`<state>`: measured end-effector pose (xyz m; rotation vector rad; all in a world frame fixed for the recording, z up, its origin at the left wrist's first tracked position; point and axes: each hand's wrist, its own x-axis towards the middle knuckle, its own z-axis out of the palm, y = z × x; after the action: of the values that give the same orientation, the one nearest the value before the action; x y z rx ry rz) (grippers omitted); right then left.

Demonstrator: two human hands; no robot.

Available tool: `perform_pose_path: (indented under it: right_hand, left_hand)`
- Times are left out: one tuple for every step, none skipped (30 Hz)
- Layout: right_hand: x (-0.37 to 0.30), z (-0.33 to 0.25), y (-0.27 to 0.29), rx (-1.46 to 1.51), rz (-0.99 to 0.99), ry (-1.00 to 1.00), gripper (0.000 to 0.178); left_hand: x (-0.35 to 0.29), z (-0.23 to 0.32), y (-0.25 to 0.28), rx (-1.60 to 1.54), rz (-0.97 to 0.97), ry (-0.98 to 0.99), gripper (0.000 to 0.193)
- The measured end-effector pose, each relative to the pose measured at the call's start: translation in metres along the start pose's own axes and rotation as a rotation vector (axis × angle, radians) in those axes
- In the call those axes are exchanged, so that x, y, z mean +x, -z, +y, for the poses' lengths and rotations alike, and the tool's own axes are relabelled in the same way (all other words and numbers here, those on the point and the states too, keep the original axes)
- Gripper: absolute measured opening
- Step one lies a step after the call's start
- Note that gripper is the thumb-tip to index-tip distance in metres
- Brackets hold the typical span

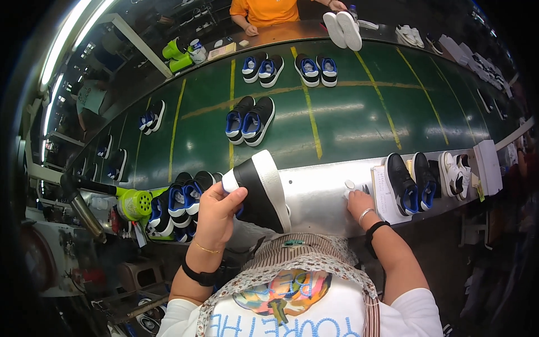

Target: The recorder is inspecting and cleaning pairs of finished shoes at a quality control station in a manufacturing facility.

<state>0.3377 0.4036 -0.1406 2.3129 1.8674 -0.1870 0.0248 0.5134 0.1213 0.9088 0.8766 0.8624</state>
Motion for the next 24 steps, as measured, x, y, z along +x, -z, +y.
perform_pose_path:
  right_hand:
    - [0.000,0.001,-0.001,-0.004,0.001,0.008,0.017]
    - [-0.001,0.004,-0.003,-0.035,0.040,0.056,0.014]
    - [-0.001,0.006,0.000,-0.068,0.076,0.102,0.012]
    - [0.000,0.007,0.002,-0.072,0.077,0.106,0.012]
    - [0.001,0.007,0.004,0.079,0.075,0.020,0.012]
    - [0.002,0.005,0.012,0.231,0.073,-0.066,0.013]
    - [0.005,-0.003,0.028,0.229,0.072,-0.060,0.013]
    - [0.008,-0.016,0.054,0.379,0.249,-0.047,0.013]
    - [0.010,-0.030,0.083,0.531,0.425,-0.038,0.014]
    - [0.009,-0.045,0.115,0.734,0.474,-0.031,0.014]
    - [0.006,-0.058,0.148,0.936,0.522,-0.027,0.015]
    - [-0.002,-0.069,0.180,1.043,0.547,0.020,0.015]
    - [-0.009,-0.078,0.207,1.151,0.570,0.068,0.015]
    - [-0.014,-0.088,0.229,1.152,0.566,0.069,0.015]
    - [-0.019,-0.098,0.250,1.150,0.639,0.248,0.014]
    - [-0.022,-0.105,0.263,1.138,0.714,0.421,0.013]
    - [-0.022,-0.112,0.269,1.136,0.715,0.417,0.013]
    - [-0.023,-0.118,0.275,1.065,0.716,0.524,0.014]
    - [-0.023,-0.123,0.278,0.993,0.714,0.630,0.014]
    - [-0.024,-0.128,0.278,0.989,0.716,0.625,0.014]
    - [-0.024,-0.133,0.275,1.002,0.719,0.595,0.015]
    - [-0.025,-0.136,0.273,1.014,0.722,0.565,0.016]
    - [-0.026,-0.138,0.274,0.997,0.744,0.532,0.016]
    - [-0.027,-0.138,0.273,0.996,0.743,0.531,0.016]
  left_hand:
    - [-0.001,-0.002,0.000,-0.001,0.012,-0.010,0.023]
    - [-0.002,-0.003,-0.001,-0.002,0.022,-0.019,0.024]
    - [-0.002,-0.005,-0.003,-0.007,0.026,-0.022,0.024]
    - [-0.003,-0.006,-0.006,0.000,0.023,-0.042,0.025]
    - [-0.004,-0.007,-0.009,0.007,0.020,-0.061,0.027]
    - [-0.004,-0.010,-0.011,0.003,0.022,-0.063,0.027]
    - [-0.004,-0.013,-0.013,0.021,0.036,-0.090,0.028]
    - [-0.005,-0.015,-0.014,0.038,0.049,-0.116,0.030]
    - [-0.005,-0.015,-0.015,0.038,0.048,-0.115,0.030]
    - [-0.007,-0.013,-0.016,0.081,0.054,-0.147,0.030]
    - [-0.007,-0.012,-0.017,0.124,0.058,-0.178,0.030]
    - [-0.008,-0.011,-0.018,0.122,0.055,-0.177,0.030]
    - [-0.009,-0.011,-0.018,0.158,0.062,-0.217,0.029]
    - [-0.010,-0.011,-0.017,0.195,0.075,-0.258,0.028]
    - [-0.012,-0.010,-0.016,0.193,0.077,-0.257,0.028]
    - [-0.012,-0.009,-0.016,0.260,0.094,-0.307,0.027]
    - [-0.013,-0.009,-0.015,0.326,0.113,-0.357,0.026]
    - [-0.013,-0.010,-0.015,0.324,0.106,-0.356,0.026]
    - [-0.013,-0.013,-0.014,0.435,0.120,-0.424,0.025]
    - [-0.013,-0.014,-0.014,0.546,0.134,-0.491,0.025]
    - [-0.013,-0.015,-0.016,0.544,0.134,-0.491,0.025]
    - [-0.013,-0.015,-0.018,0.586,0.148,-0.582,0.025]
    - [-0.013,-0.014,-0.019,0.628,0.162,-0.674,0.025]
    - [-0.014,-0.012,-0.021,0.627,0.162,-0.673,0.025]
